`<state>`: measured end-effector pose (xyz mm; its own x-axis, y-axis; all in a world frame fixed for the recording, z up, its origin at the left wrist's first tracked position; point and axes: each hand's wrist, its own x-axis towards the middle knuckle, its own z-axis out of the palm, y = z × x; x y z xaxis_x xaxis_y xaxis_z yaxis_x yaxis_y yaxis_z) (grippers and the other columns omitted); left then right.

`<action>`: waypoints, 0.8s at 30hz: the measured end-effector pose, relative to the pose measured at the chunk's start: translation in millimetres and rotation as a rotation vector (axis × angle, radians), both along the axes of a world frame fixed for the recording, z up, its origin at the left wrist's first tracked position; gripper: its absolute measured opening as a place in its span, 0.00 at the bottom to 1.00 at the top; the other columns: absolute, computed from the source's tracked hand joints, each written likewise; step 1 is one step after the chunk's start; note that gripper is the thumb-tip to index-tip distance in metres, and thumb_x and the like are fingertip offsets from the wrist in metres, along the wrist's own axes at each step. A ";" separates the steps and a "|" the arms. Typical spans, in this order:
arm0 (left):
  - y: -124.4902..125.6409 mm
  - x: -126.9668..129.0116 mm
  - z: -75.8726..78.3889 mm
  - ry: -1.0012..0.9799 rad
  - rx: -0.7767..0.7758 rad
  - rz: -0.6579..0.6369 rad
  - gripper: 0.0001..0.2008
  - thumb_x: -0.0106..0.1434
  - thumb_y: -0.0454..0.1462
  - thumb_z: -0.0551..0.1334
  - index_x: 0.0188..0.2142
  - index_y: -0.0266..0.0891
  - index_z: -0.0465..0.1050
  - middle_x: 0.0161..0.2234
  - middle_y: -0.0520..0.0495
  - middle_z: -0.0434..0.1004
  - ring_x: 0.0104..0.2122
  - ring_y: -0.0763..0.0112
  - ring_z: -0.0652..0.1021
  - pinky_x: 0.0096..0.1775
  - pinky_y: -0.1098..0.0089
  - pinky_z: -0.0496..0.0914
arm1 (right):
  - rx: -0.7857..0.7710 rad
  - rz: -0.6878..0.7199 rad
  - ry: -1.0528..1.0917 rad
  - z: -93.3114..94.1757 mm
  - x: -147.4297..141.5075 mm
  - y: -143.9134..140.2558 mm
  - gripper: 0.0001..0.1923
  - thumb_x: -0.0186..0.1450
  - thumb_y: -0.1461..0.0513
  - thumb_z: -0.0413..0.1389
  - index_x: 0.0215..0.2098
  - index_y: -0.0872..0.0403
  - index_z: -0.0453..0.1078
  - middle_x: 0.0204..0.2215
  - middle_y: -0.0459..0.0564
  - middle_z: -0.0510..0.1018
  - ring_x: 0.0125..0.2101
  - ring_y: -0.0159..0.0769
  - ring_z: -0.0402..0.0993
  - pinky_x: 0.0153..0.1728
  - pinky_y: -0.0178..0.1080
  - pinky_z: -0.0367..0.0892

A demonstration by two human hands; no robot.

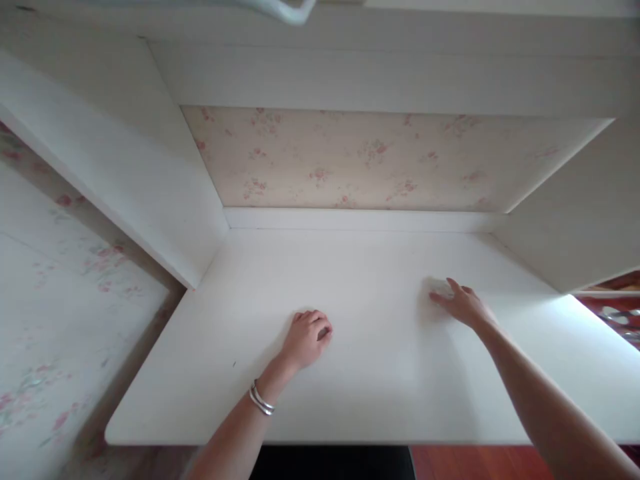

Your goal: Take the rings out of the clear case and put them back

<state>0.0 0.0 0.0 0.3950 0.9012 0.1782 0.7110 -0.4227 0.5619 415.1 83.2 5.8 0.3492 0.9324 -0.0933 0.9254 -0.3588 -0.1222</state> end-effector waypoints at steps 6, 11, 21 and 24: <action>-2.2 4.1 2.5 -0.048 0.005 0.035 0.08 0.61 0.37 0.59 0.41 0.42 0.71 0.41 0.49 0.73 0.44 0.66 0.72 0.47 0.61 0.62 | 0.058 0.062 0.027 10.9 -30.9 -10.8 0.37 0.58 0.40 0.46 0.60 0.49 0.58 0.49 0.59 0.71 0.45 0.53 0.70 0.41 0.48 0.64; -2.8 22.3 9.9 -0.154 0.006 0.070 0.31 0.55 0.45 0.64 0.56 0.41 0.58 0.53 0.42 0.65 0.51 0.59 0.69 0.52 0.57 0.63 | 0.165 0.254 0.239 31.2 -108.8 -44.8 0.31 0.60 0.41 0.47 0.58 0.42 0.60 0.50 0.49 0.71 0.45 0.45 0.71 0.42 0.43 0.66; -6.8 39.8 5.5 -0.289 0.006 0.204 0.39 0.50 0.35 0.65 0.59 0.38 0.51 0.55 0.38 0.63 0.54 0.57 0.67 0.53 0.57 0.65 | 0.244 0.458 0.618 23.7 -234.9 -92.9 0.25 0.62 0.49 0.52 0.57 0.42 0.62 0.53 0.47 0.69 0.46 0.42 0.71 0.46 0.42 0.65; -11.2 32.8 7.8 -0.326 -0.028 0.244 0.34 0.51 0.34 0.63 0.57 0.40 0.54 0.53 0.40 0.66 0.48 0.60 0.72 0.48 0.59 0.70 | 0.216 0.492 0.697 22.0 -242.3 -93.9 0.24 0.63 0.49 0.50 0.57 0.42 0.63 0.53 0.47 0.69 0.47 0.42 0.70 0.48 0.43 0.65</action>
